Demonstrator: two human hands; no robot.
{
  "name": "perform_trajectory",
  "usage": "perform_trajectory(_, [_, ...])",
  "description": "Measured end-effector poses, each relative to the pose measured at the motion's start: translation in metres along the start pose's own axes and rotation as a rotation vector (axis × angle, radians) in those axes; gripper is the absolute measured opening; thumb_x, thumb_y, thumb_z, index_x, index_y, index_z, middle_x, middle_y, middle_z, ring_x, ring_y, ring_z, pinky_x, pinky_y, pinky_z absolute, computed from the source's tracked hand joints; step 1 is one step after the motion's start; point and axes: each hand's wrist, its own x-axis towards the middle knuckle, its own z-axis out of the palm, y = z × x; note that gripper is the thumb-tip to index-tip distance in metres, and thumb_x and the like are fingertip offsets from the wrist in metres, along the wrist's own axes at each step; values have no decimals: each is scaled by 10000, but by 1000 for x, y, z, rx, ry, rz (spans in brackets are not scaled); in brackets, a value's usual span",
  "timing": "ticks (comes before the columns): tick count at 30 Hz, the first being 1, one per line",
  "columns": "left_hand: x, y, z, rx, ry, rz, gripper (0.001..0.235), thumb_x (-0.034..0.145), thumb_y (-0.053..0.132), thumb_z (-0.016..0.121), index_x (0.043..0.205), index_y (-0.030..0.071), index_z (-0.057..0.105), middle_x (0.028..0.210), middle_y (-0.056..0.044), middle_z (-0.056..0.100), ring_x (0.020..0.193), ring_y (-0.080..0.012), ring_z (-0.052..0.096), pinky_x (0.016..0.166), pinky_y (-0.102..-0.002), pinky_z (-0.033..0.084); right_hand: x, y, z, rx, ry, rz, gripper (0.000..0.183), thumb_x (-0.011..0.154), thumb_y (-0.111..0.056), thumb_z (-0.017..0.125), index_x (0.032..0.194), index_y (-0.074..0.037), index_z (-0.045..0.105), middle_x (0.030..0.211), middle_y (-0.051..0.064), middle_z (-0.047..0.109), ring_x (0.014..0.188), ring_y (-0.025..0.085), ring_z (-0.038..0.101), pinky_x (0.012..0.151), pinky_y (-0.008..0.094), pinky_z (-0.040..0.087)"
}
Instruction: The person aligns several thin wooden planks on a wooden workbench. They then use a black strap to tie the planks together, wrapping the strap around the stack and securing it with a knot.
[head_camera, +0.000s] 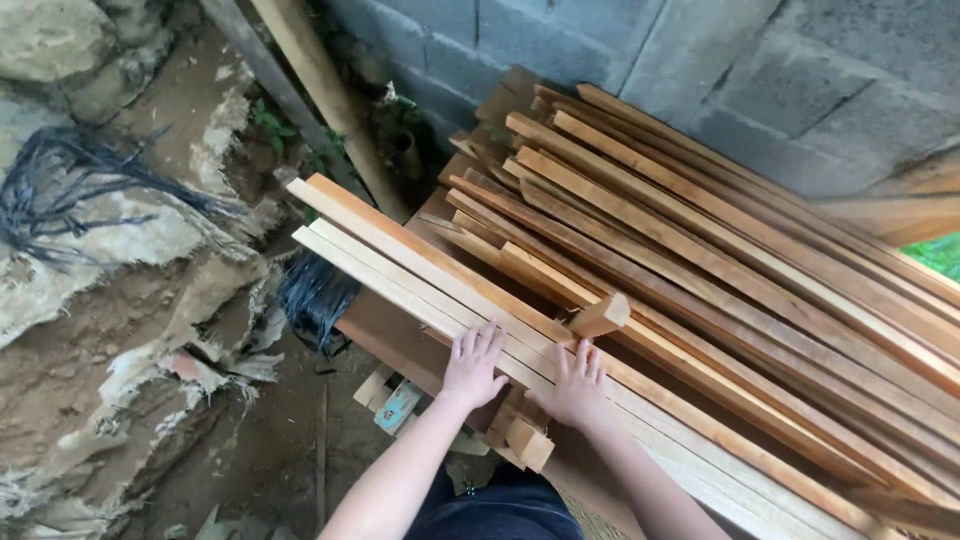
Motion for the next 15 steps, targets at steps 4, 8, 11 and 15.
perform_trajectory(4, [9, -35, -1, -67, 53, 61, 781, 898, 442, 700, 1551, 149, 386, 1643, -54, 324, 1475, -283, 319, 1163, -492, 294, -1, -29, -65, 9, -29, -129, 899, 811, -875, 526, 1472, -269, 452, 1455, 66, 478, 1441, 303, 470, 1196, 533, 330])
perform_trajectory(8, [0, -73, -8, -85, 231, 67, 590, 913, 461, 670, 1403, 149, 567, 1496, -59, 513, 1438, -278, 396, 1158, -555, 293, 28, -84, -92, 348, -172, -316, 863, 862, -774, 557, 1528, -240, 432, 1469, 119, 584, 1371, 345, 549, 1160, 499, 426])
perform_trajectory(11, [-8, -128, -13, -53, 431, -31, 564, 909, 487, 696, 1323, 114, 612, 1409, -110, 561, 1407, -332, 396, 1156, -629, 248, 81, -136, -66, 466, -247, -399, 822, 857, -728, 631, 1491, -220, 501, 1458, 50, 616, 1342, 291, 585, 1130, 467, 471])
perform_trajectory(15, [-37, -220, -13, -26, 536, -197, 572, 934, 365, 672, 1444, 152, 523, 1546, -90, 457, 1413, -338, 414, 1136, -613, 313, 110, -233, -49, 511, -186, -455, 704, 862, -661, 679, 1396, -208, 603, 1372, 25, 676, 1260, 230, 650, 1060, 416, 520])
